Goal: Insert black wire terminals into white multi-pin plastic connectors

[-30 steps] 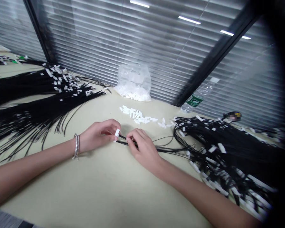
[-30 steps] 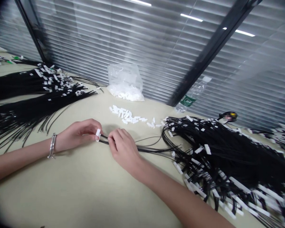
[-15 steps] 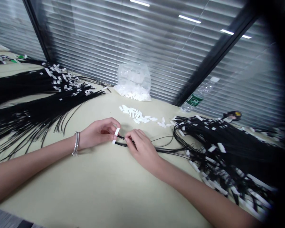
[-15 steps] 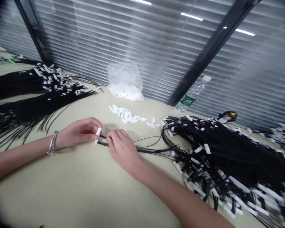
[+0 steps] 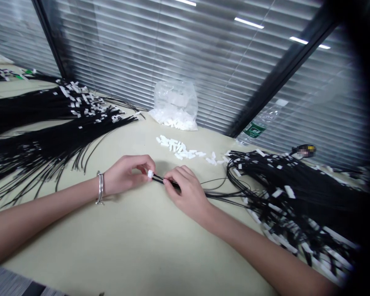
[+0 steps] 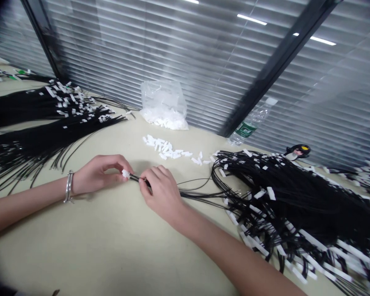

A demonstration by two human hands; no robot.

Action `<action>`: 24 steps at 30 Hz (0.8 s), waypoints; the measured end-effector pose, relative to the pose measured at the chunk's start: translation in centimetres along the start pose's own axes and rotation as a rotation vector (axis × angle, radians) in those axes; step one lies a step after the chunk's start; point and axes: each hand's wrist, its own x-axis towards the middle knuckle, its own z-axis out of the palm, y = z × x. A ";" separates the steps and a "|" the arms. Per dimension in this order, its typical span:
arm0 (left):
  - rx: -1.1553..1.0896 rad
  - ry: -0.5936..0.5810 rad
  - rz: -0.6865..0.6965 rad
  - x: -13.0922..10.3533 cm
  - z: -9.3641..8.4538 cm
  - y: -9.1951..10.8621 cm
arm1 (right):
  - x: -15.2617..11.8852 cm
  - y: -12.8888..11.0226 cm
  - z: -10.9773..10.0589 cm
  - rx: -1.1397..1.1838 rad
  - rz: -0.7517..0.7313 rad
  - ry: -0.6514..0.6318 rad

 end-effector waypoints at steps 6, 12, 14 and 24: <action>0.024 -0.007 -0.010 -0.1 0.1 0.3 | 0.0 -0.1 -0.3 0.015 -0.036 0.060; 0.071 -0.009 -0.024 0.0 0.1 1.0 | -0.2 0.1 -0.2 0.013 -0.042 0.077; 0.075 -0.010 -0.020 0.0 0.1 1.0 | -0.3 0.2 -0.1 0.001 -0.041 0.082; -0.009 -0.027 -0.049 0.0 0.1 0.0 | -0.3 -0.2 0.1 -0.073 -0.060 0.091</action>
